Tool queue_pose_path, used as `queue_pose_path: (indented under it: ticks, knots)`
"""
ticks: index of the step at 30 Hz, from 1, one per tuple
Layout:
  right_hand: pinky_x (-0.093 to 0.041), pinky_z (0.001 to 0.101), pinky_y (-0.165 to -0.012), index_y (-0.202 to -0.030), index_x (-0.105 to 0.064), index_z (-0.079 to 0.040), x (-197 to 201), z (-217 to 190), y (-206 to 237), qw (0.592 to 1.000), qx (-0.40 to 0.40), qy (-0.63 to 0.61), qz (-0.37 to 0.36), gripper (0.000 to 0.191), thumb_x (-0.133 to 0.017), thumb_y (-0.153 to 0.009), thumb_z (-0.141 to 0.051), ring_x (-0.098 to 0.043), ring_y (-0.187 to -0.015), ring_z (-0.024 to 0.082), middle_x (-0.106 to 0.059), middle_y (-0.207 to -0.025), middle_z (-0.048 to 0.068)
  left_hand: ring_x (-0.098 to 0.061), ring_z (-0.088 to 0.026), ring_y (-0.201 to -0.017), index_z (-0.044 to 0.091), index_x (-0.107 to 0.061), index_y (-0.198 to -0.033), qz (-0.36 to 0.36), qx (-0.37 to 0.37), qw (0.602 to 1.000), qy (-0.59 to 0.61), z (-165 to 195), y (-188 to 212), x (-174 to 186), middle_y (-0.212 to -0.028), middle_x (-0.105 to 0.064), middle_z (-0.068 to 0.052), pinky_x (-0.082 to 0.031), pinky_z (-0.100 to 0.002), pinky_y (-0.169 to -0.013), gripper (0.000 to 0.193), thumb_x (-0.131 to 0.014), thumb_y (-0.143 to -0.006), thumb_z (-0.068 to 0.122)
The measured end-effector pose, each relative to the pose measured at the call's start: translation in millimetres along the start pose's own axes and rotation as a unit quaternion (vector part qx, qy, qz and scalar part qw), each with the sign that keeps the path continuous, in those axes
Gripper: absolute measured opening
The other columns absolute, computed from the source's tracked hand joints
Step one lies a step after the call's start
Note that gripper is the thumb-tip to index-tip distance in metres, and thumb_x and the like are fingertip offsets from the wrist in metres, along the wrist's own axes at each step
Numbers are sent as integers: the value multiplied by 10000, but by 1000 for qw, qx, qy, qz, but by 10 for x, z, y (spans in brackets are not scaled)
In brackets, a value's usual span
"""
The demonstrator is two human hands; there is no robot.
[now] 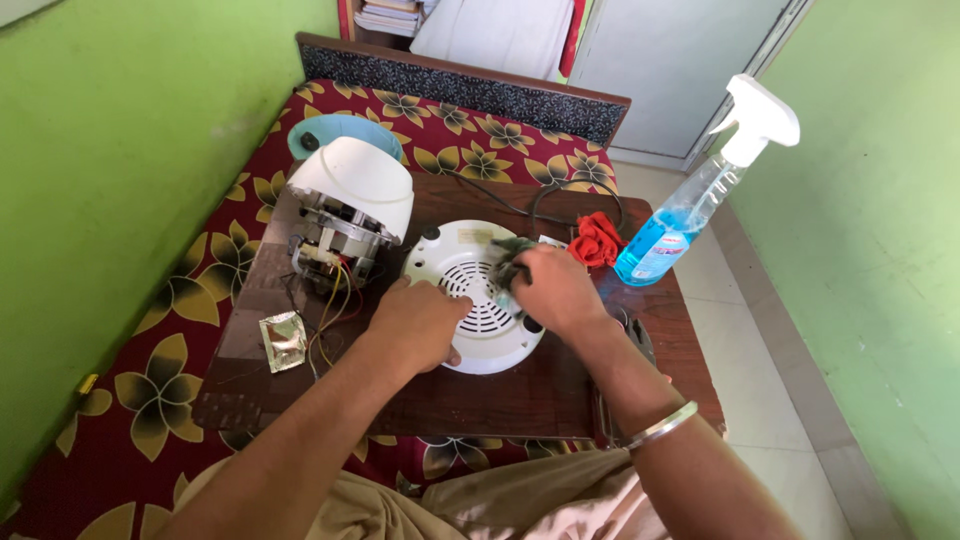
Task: The person wipes the disassembled base of a mixer grinder with a cloth, uses pliers to work on a small component, presses rubber feet onto the base, and fits the light blue housing back onto the motor unit at the end.
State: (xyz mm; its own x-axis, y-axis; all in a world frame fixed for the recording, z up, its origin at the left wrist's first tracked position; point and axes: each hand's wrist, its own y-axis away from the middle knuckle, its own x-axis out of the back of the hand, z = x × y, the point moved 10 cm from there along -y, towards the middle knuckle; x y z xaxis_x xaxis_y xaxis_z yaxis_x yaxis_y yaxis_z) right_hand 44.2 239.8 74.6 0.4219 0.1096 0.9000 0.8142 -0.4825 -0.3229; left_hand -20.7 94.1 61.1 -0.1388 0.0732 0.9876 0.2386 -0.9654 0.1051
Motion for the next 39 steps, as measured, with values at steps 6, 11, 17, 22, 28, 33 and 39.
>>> queue_pose_path:
  ticks: [6,11,17,22,28,33,39]
  knots:
    - [-511,485,-957,-975,-721,19,9,145,-150,995,-75,39,56,261,-684,-804,-174,-648,-1077,394,-700,-1061,215,-660,-329,-1100,187,-660,-1251,8,-4,1000,6,-14,-15,-15,-1049,-726,-114,-415,-522,-1086,548,-857,-772,365]
    - [-530,501,-910,-1171,-591,70,35,197,-234,988,-131,46,64,516,-755,-784,-230,-653,-1052,419,-670,-1066,261,-649,-326,-1106,182,-674,-1221,38,-13,999,14,-21,-32,-20,-1056,-716,-105,-397,-529,-1090,554,-874,-725,327]
    - [-526,492,-939,-1144,-693,-59,15,61,-106,994,-88,71,-2,356,-715,-861,-274,-643,-1110,404,-625,-1186,209,-670,-318,-1090,178,-686,-1210,20,-9,1000,20,-27,-44,-81,-1038,-734,-95,-413,-523,-1096,494,-852,-772,333]
    - [-548,488,-920,-1050,-729,-13,37,257,4,974,-188,124,-40,288,-674,-867,-227,-676,-1083,402,-678,-1150,213,-660,-314,-1089,176,-683,-1204,29,-12,999,15,6,-15,-2,-1047,-729,-102,-417,-509,-1063,534,-878,-737,344]
    - [-563,495,-902,-1033,-754,-23,54,470,-170,963,-224,153,-6,250,-576,-923,-159,-694,-1069,396,-717,-1114,201,-659,-300,-1104,164,-677,-1208,4,-11,1000,10,6,2,-8,-1086,-725,-89,-465,-479,-996,539,-871,-746,363]
    - [-535,503,-912,-1035,-758,-84,-26,577,-281,968,-208,139,16,243,-564,-896,-131,-664,-1092,387,-682,-1176,155,-607,-305,-1154,174,-691,-1186,36,-12,999,25,-28,-4,-18,-1134,-702,-80,-446,-483,-998,536,-880,-710,335]
    - [-530,502,-908,-1028,-749,-83,-47,519,-211,978,-157,131,38,250,-519,-942,-128,-659,-1084,381,-675,-1163,127,-619,-315,-1147,156,-693,-1199,72,-19,997,20,-17,-26,-46,-1108,-724,-93,-443,-502,-1025,468,-829,-785,326]
